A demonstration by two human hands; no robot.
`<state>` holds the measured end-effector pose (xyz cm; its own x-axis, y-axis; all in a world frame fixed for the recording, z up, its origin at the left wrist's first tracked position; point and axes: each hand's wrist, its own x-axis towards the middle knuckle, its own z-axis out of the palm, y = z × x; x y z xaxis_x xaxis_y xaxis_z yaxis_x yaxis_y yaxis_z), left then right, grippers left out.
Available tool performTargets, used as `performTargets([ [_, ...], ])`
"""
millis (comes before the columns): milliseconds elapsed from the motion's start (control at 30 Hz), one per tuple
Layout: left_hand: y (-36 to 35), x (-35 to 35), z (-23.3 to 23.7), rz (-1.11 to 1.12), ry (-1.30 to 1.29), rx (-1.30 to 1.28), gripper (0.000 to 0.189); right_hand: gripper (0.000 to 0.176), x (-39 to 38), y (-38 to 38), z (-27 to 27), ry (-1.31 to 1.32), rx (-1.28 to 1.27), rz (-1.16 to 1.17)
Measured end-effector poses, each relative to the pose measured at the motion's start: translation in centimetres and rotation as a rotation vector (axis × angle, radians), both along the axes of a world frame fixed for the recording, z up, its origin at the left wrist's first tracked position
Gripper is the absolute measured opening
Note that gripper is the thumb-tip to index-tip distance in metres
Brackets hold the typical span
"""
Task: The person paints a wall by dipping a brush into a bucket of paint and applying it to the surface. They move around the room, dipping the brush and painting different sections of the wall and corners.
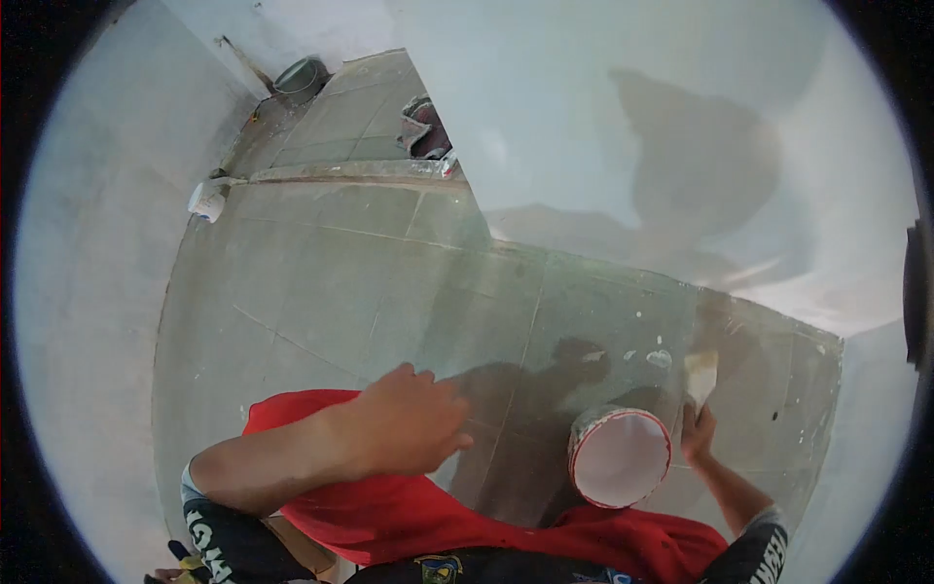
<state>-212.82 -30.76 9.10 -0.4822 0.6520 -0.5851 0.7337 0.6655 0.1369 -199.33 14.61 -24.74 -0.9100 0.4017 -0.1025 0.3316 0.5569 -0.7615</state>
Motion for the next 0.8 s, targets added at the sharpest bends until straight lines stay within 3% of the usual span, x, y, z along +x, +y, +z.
performTargets([
  [67, -0.2, -0.6, 0.5, -0.027, -0.031, 0.028, 0.037, 0.029, 1.9, -0.7, -0.5, -0.034, 0.019, -0.105],
  [133, -0.8, -1.4, 0.2, -0.058, -0.071, 0.056, 0.037, 0.029, 2.7, -2.6, 0.3, -0.145, -0.293, -0.324],
  [167, -1.1, -1.8, 0.0, -0.088, -0.041, 0.073, 0.037, 0.029, 2.6, -3.0, 0.6, -0.146, -0.274, -0.329],
  [233, -1.8, -2.8, -0.5, -0.136, -0.023, 0.101, 0.037, 0.029, 3.1, -4.1, -0.2, -0.157, -0.586, -0.465],
  [333, -2.9, -4.1, -1.1, -0.21, -0.034, 0.097, 0.037, 0.031, 3.5, -3.7, -1.2, -0.215, -0.515, -0.357],
  [467, -4.6, -5.9, -1.5, -0.252, -0.019, 0.131, 0.036, 0.033, 3.4, -5.1, -0.9, -0.197, -0.616, -0.506],
  [633, -7.4, -8.2, -2.8, -0.328, -0.08, 0.144, 0.035, 0.035, 2.5, -8.3, -0.5, -0.384, -0.434, -0.594],
  [700, -8.1, -9.4, -3.2, -0.291, -0.103, 0.151, 0.034, 0.034, 2.6, -9.3, -0.1, -0.377, -0.288, -0.219],
  [733, -8.3, -9.9, -3.2, -0.331, -0.15, 0.172, 0.034, 0.033, 0.9, -11.7, 1.3, -0.349, -0.722, -0.664],
  [767, -8.5, -10.3, -3.1, -0.324, -0.132, 0.15, 0.033, 0.033, 0.3, -13.2, 3.2, -0.319, -0.641, -0.479],
  [800, -8.4, -10.5, -3.2, -0.311, -0.109, 0.126, 0.033, 0.033, -0.3, -14.6, 4.0, -0.346, -0.619, -0.529],
])
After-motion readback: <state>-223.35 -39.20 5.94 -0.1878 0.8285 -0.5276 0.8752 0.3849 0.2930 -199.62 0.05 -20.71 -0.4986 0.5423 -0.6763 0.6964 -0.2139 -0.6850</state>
